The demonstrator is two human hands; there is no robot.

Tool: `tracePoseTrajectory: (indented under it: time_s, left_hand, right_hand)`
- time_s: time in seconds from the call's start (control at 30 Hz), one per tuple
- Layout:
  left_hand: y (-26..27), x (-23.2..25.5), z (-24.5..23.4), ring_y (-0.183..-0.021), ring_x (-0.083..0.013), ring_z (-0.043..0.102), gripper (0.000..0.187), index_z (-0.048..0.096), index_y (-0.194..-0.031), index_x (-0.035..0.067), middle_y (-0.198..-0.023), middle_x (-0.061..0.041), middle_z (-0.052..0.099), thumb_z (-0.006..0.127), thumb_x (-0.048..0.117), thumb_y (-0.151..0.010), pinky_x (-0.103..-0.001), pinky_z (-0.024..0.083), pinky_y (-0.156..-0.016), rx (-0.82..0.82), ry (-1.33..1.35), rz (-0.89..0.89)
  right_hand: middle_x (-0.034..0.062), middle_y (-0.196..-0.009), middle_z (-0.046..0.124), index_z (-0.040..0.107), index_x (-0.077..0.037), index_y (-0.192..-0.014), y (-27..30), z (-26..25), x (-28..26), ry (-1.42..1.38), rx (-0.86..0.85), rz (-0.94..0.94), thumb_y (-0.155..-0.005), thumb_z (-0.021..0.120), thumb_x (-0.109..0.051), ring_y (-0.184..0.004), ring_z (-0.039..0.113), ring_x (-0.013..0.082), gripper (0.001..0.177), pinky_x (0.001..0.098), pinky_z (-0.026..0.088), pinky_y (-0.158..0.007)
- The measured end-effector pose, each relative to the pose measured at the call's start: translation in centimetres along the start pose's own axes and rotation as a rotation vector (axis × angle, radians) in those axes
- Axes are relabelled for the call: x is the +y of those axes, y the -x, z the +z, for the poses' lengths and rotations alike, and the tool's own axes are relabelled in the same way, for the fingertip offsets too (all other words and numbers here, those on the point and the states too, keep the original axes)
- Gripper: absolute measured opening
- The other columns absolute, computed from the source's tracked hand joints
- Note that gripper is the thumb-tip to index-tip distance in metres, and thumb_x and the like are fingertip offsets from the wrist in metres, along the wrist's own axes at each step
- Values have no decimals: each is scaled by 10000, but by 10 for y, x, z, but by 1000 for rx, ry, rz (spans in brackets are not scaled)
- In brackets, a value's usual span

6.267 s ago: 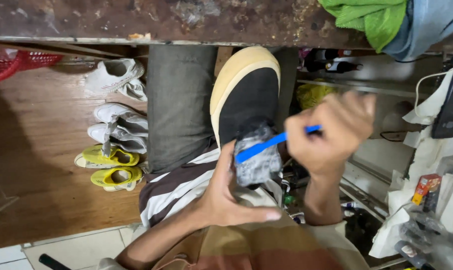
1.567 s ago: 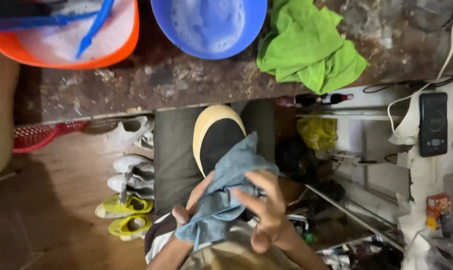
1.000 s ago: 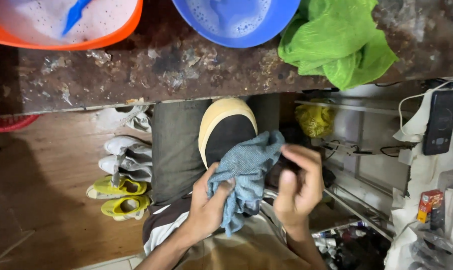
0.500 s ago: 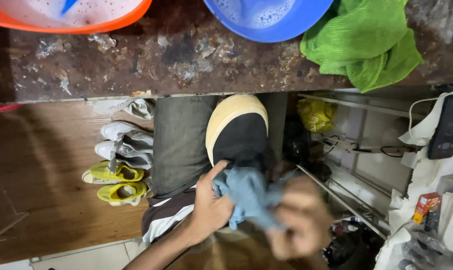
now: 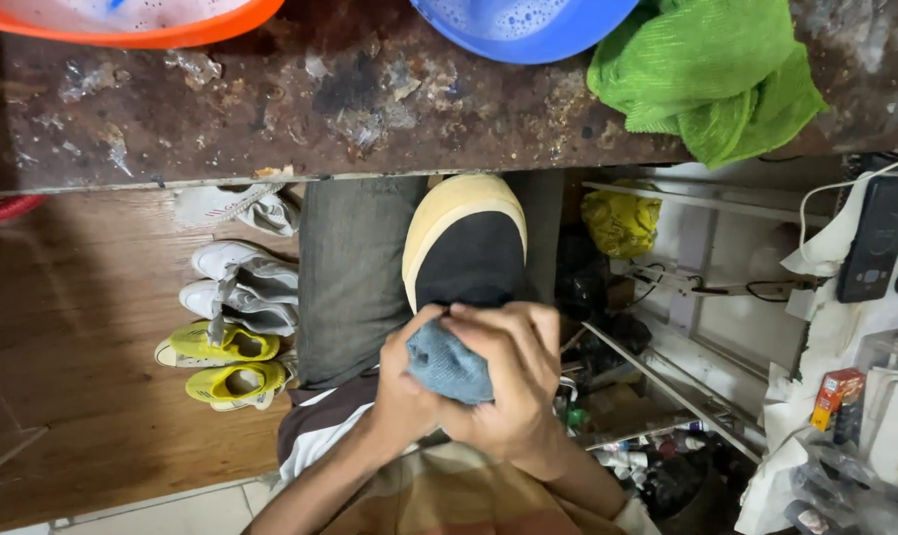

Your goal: Cleaning the rubber sole of a sneaker using a toothbrush and soapy water, followed by wiping with a cloth.

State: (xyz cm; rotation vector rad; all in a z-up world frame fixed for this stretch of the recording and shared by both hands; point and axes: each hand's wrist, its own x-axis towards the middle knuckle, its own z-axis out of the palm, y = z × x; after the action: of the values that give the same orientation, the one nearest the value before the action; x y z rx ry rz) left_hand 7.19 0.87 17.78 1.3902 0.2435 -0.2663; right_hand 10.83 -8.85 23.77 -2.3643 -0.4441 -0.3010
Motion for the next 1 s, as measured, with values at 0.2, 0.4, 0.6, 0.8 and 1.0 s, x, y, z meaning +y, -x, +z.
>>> tracePoseTrajectory:
  time_s: [0.2,0.4,0.6,0.8,1.0]
  left_hand:
    - [-4,-10,-9,-596,-59,342,226,509,-879,114,-642,90,409,644,265,-778,-262,339,-497,-129,14,-27]
    - [-4,-6,-7,-601,-73,336,262,534,-938,85,-654,65,416,667,266,-804,-260,350,-500,-112,-15,-20]
    - [-1,1,-11,-608,-42,414,395,571,-1045,53,-681,68,488,680,352,-812,-212,396,-518,-225,-59,-15]
    - [-1,20,-11,-632,-38,468,326,595,-1025,63,-713,67,541,698,286,-810,-203,424,-551,-212,-9,-86]
    - [-4,46,-15,-643,-62,483,261,562,-951,76,-722,45,537,617,313,-857,-228,436,-566,-237,2,-174]
  right_hand:
    - [39,-619,561,506,-47,-645,-12,0,-2,-67,-56,-46,-884,515,-305,-601,485,226,351,355,347,-644]
    - [80,-553,453,400,-33,-584,-13,3,0,-175,-20,61,-964,325,-251,-548,404,226,445,370,289,-626]
    - [116,-564,426,400,21,-607,0,0,19,-396,145,283,-999,313,-277,-551,452,253,500,371,402,-543]
    - [70,-625,529,510,-21,-715,16,-25,61,-155,111,234,-938,478,-287,-550,511,162,348,278,409,-481]
    - [128,-960,577,529,21,-1105,-11,-64,34,-98,-275,420,-808,570,-386,-827,576,195,506,286,455,-683]
